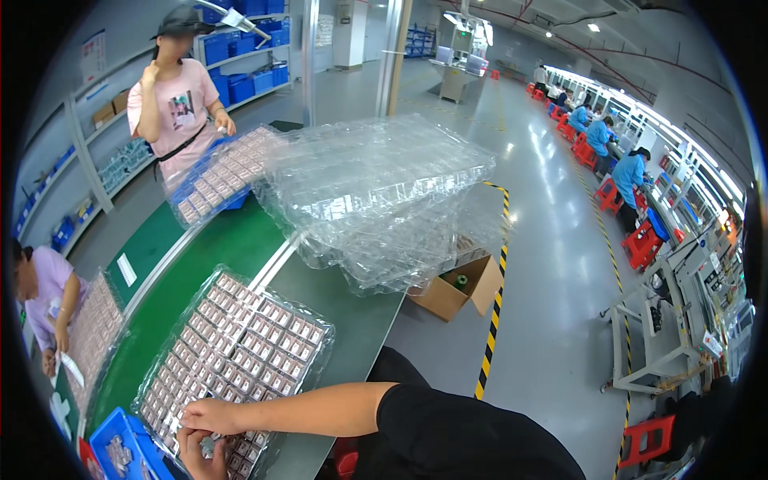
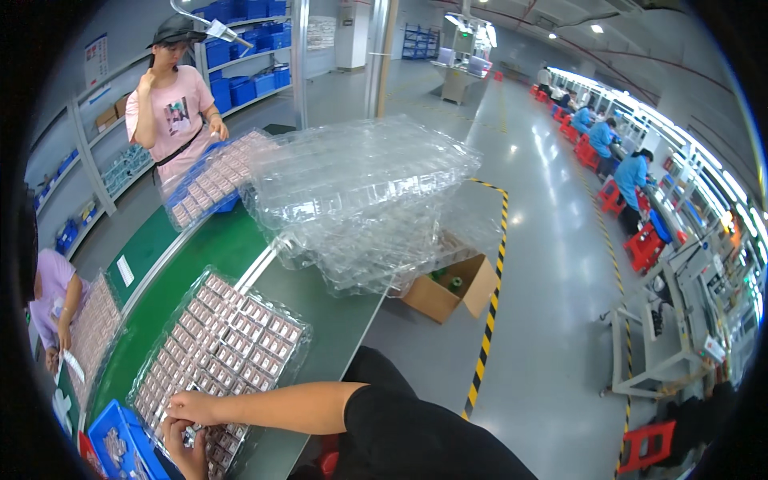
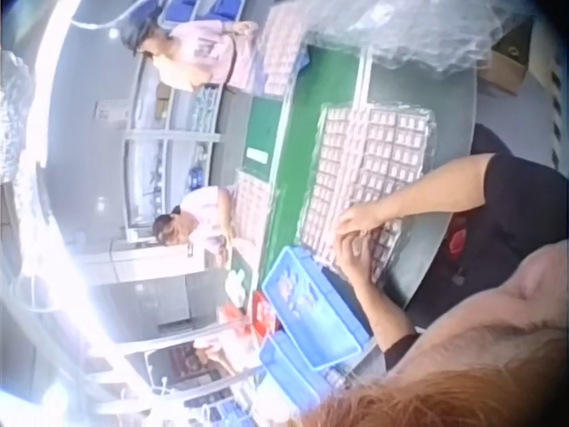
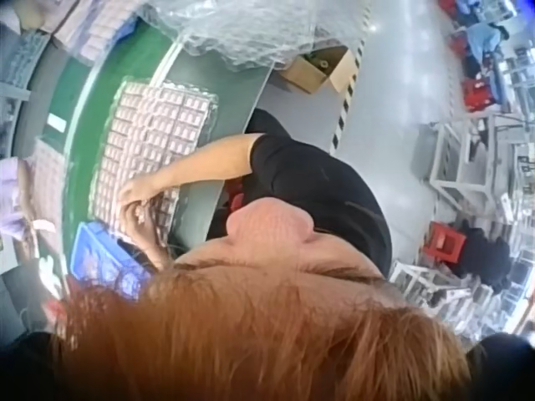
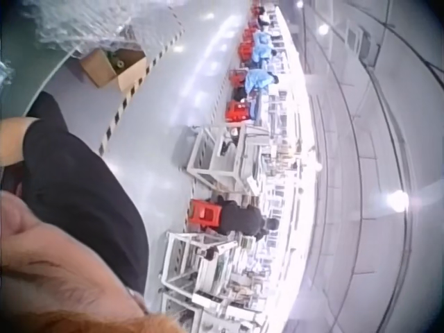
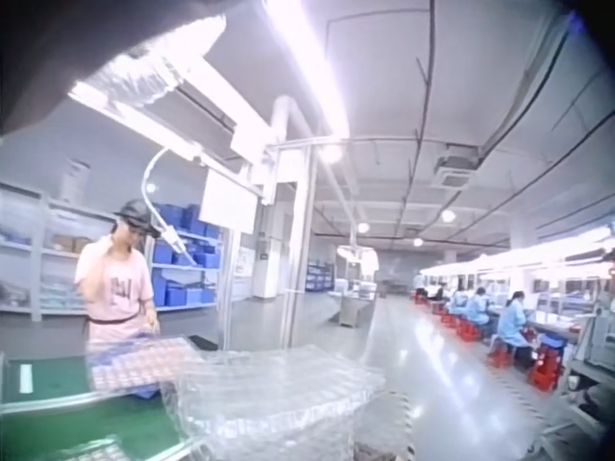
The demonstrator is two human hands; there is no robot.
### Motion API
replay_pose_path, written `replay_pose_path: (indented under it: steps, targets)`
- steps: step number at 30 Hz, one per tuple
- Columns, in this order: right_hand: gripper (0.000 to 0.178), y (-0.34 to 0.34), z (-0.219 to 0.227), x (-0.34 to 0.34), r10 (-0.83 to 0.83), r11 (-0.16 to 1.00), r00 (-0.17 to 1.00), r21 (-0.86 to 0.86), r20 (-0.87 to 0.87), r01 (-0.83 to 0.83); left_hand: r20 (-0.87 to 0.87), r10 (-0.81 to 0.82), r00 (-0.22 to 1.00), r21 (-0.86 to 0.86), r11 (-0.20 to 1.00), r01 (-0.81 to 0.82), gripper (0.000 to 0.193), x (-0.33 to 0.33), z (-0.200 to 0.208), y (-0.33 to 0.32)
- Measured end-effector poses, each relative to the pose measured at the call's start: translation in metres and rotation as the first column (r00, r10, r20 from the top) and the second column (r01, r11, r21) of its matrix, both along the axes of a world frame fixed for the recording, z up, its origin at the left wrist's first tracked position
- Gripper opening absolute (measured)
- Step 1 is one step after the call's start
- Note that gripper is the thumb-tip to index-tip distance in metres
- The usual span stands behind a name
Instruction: Assembling small electronic components into a storage tray on a production line.
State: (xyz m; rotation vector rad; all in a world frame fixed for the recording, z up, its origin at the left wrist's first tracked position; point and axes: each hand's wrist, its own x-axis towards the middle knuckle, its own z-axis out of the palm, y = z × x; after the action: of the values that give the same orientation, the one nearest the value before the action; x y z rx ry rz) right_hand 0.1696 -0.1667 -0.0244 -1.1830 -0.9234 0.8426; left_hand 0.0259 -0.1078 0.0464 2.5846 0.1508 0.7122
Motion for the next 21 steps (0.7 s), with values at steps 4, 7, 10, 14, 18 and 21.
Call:
replay_pose_path:
  steps: [4, 7, 10, 14, 18, 21]
  targets:
    - [0.04, -0.007, 0.009, 0.002, -0.025, 1.0, 0.994, -0.011, 0.104, 0.026, 0.072, -0.061, 0.996, -0.155, 0.985, 0.071, 0.035, -0.014, -0.032, 0.029]
    - [0.039, -0.01, 0.013, -0.004, -0.048, 0.999, 0.981, 0.009, 0.186, 0.047, 0.041, 0.089, 0.995, -0.27, 0.96, -0.075, 0.029, -0.015, -0.033, 0.03]
    - [0.034, -0.022, 0.02, 0.001, -0.075, 0.997, 0.98, -0.013, 0.186, 0.079, 0.07, 0.155, 0.985, -0.386, 0.915, -0.117, 0.029, -0.008, -0.035, 0.022]
    - [0.029, -0.034, 0.027, 0.01, -0.096, 0.993, 0.947, -0.038, 0.307, 0.113, 0.085, 0.146, 0.986, -0.517, 0.852, -0.082, 0.022, -0.005, -0.03, 0.02]
    - [0.023, -0.053, 0.052, 0.015, -0.146, 0.989, 0.926, 0.03, 0.349, 0.144, 0.184, 0.212, 0.96, -0.657, 0.753, -0.04, 0.029, -0.01, -0.033, 0.029]
    - [0.021, -0.067, 0.073, 0.021, -0.289, 0.956, 0.911, 0.138, 0.293, 0.259, 0.282, 0.351, 0.893, -0.807, 0.59, 0.022, 0.035, -0.015, -0.033, 0.032]
